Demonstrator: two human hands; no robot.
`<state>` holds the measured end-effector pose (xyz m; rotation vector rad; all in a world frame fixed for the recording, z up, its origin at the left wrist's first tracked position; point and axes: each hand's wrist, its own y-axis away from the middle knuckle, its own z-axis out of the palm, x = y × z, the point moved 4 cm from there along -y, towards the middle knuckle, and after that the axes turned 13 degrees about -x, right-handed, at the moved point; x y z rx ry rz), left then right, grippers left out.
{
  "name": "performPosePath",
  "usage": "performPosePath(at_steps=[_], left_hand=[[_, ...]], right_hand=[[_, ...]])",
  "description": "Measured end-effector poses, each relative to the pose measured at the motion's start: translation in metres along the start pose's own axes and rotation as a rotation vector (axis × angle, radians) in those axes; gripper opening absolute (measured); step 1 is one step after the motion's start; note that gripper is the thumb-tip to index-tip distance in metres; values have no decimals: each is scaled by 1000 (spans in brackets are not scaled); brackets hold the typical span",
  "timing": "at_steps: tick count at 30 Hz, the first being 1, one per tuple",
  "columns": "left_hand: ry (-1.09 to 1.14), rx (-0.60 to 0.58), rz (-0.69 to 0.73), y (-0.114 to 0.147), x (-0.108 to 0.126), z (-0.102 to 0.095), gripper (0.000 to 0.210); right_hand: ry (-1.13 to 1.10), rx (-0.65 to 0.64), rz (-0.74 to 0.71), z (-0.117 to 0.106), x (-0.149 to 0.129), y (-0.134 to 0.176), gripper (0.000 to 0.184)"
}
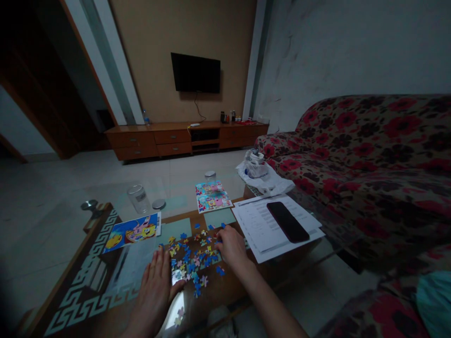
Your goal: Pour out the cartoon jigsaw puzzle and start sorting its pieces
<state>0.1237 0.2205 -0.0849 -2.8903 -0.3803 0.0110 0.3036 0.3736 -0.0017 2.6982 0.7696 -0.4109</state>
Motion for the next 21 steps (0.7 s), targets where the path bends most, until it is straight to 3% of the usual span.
performPosePath(at_steps=[4, 8, 14, 18, 21], left_hand=[[94, 72, 23, -6, 1, -5, 64], [137, 101, 19, -5, 2, -18, 52], [181, 90, 7, 2, -6, -29, 38], [176, 58, 3, 4, -17, -30, 34], [188, 1, 12, 4, -23, -32, 32]], right_hand=[[97, -30, 60, 4, -3, -2, 14], [11, -8, 85, 3, -2, -3, 15], [-178, 17, 82, -3, 7, -2, 16], [-109, 137, 117, -13, 26, -12, 21], [-76, 159, 180, -18, 38, -31, 21]])
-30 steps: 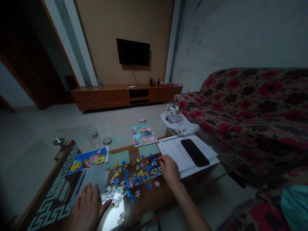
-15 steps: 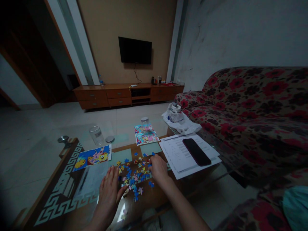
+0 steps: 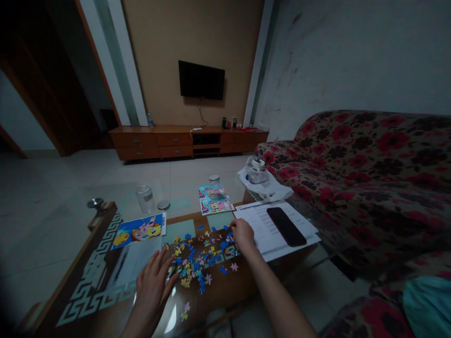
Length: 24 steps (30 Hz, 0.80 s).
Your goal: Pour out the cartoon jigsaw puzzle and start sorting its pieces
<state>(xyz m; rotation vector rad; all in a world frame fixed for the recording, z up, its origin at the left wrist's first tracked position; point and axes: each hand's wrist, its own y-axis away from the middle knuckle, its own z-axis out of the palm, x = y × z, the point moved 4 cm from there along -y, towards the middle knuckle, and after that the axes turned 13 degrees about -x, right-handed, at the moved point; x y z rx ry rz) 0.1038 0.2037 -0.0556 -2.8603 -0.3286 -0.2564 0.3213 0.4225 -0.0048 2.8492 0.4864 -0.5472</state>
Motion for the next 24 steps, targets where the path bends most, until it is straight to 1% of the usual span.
performPosePath(at_steps=[3, 6, 8, 12, 15, 20, 24], left_hand=[[26, -28, -13, -1, -2, -3, 31], [33, -8, -21, -2, -1, -5, 30], [29, 10, -13, -2, 0, -4, 30], [16, 33, -1, -1, 0, -2, 29], [12, 28, -6, 0, 0, -3, 28], [19, 8, -1, 1, 0, -8, 27], [37, -18, 53, 1, -3, -7, 28]], right_hand=[[-2, -50, 6, 4, -1, -20, 20], [10, -91, -1, 9, -4, -31, 23], [23, -101, -2, 11, -6, -34, 21], [29, -105, 20, 11, -4, -33, 15], [19, -107, 35, 10, 0, -32, 8], [-30, -132, -9, 8, 14, -29, 16], [-79, -162, -127, 15, 25, -18, 25]])
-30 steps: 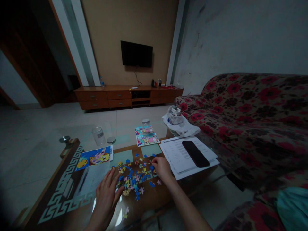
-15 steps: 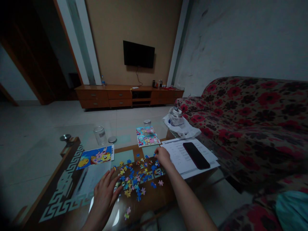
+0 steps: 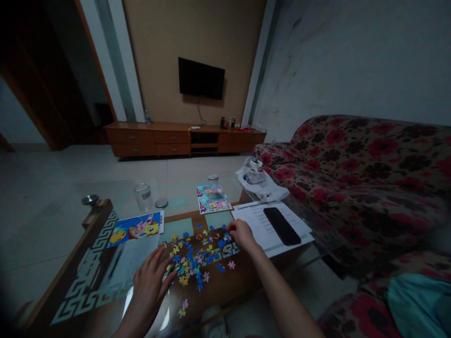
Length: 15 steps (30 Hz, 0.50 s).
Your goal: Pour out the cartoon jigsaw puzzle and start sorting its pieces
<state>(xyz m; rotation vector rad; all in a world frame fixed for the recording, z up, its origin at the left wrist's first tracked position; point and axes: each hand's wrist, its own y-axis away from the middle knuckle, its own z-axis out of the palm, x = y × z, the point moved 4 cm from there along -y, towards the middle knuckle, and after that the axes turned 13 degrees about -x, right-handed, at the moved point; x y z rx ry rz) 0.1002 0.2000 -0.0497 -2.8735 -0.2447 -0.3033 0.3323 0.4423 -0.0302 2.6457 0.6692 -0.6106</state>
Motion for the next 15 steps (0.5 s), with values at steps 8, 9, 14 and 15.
performPosePath(at_steps=[8, 9, 14, 15], left_hand=[[-53, 35, 35, 1, -4, 12, 29], [-58, 42, 29, 1, -3, 11, 29], [-70, 69, -6, 2, 5, 5, 25], [-75, 72, -6, 2, 6, 4, 24]], right_hand=[[16, 17, -38, 7, 16, 23, 31], [25, 16, -19, 6, 18, 25, 31], [29, 37, 23, -4, 23, 31, 36], [25, 53, 21, -6, 23, 31, 35]])
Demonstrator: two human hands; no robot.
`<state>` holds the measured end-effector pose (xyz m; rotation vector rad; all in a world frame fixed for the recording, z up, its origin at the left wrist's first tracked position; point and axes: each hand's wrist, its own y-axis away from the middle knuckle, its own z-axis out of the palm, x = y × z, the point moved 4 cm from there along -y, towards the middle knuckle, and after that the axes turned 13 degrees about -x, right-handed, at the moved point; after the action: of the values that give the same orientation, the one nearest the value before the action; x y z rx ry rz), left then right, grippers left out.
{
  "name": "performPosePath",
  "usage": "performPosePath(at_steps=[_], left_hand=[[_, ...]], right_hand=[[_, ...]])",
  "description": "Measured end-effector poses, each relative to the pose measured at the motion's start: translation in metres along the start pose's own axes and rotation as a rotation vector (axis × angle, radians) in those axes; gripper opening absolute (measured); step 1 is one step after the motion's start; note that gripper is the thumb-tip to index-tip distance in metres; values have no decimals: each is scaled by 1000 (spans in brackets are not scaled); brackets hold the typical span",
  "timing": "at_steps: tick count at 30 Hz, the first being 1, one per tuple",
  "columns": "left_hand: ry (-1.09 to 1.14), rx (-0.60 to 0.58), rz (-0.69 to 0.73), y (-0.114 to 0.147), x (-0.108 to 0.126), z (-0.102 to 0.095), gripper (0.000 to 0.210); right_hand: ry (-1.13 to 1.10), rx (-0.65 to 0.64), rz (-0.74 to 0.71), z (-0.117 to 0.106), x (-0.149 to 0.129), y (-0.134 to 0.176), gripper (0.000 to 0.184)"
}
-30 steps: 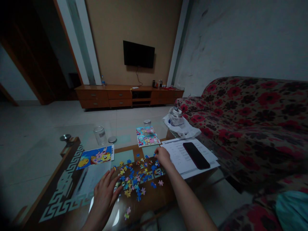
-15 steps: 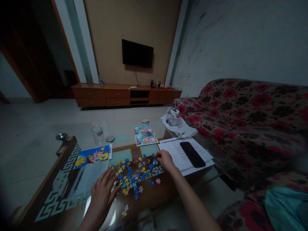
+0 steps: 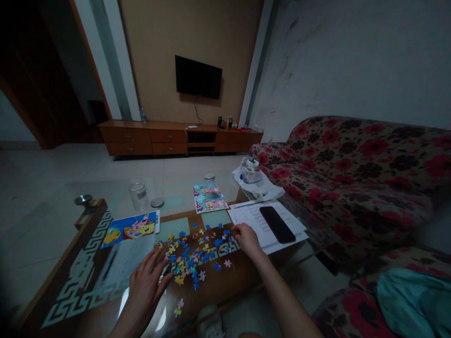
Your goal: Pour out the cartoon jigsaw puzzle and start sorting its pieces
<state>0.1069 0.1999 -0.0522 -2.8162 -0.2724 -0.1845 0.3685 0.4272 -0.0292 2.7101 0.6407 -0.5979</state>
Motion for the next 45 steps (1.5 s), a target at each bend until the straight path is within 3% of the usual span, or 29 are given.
performPosePath(at_steps=[4, 12, 17, 21, 29, 36, 45], left_hand=[[2, 7, 13, 0, 3, -2, 23], [39, 9, 12, 0, -2, 3, 24], [42, -9, 13, 0, -2, 0, 24], [33, -29, 0, 0, -3, -1, 24], [72, -11, 42, 0, -6, 0, 25], [88, 12, 14, -1, -4, -10, 22], [91, 12, 30, 0, -5, -9, 21]], right_hand=[[-21, 33, -31, -2, -7, -3, 27], [-13, -41, -157, 8, -33, -17, 24], [15, 21, -23, -3, -23, -15, 21], [41, -6, 62, -6, -12, -7, 19], [23, -11, -89, 9, -37, -3, 23], [112, -95, -30, 10, -53, -7, 16], [98, -100, -3, 8, -57, -6, 10]])
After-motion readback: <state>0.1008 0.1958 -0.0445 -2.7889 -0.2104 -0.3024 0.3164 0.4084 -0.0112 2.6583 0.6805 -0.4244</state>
